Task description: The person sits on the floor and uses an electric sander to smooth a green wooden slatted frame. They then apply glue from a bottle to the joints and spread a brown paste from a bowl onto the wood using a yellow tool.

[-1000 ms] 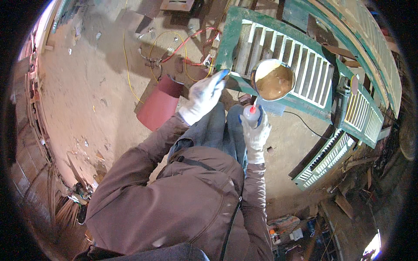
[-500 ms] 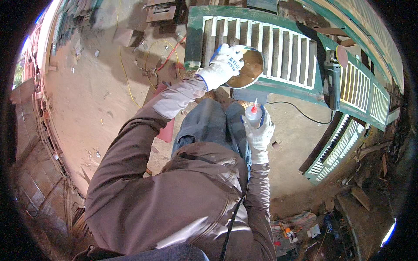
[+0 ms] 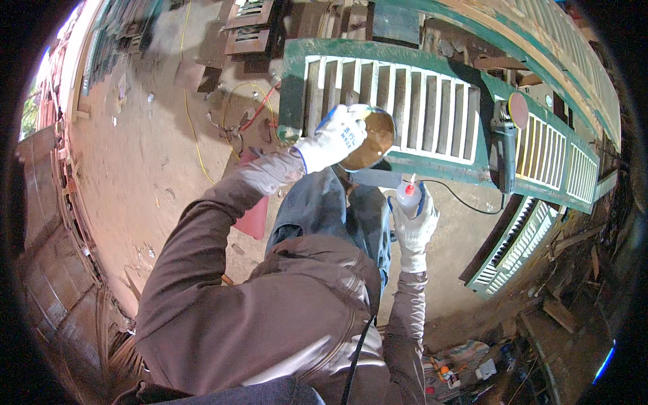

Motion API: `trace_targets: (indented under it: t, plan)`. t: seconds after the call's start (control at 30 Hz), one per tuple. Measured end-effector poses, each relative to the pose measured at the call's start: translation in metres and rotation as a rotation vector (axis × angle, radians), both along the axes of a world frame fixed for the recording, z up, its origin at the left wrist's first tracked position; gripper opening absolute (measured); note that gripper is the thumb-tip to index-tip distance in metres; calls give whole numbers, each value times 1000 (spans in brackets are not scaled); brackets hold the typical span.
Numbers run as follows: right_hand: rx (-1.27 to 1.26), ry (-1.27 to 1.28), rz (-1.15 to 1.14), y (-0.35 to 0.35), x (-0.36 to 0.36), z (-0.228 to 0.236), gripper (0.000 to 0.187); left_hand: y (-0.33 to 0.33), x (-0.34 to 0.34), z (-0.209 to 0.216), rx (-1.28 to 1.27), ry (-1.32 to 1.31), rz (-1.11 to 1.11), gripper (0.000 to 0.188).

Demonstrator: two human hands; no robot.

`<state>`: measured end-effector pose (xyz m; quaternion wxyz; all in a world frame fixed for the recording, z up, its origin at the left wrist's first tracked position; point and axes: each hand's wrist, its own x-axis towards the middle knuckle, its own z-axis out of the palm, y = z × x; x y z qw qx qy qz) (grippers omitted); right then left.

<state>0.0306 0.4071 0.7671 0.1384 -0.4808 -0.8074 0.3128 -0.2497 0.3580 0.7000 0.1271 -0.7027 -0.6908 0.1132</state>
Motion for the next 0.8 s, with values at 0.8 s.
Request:
trace_targets:
  t: [0.8]
  plan:
    - [-246,189,-7,-80,-208,23,83,-60,-194,-40,235,-562,327,78]
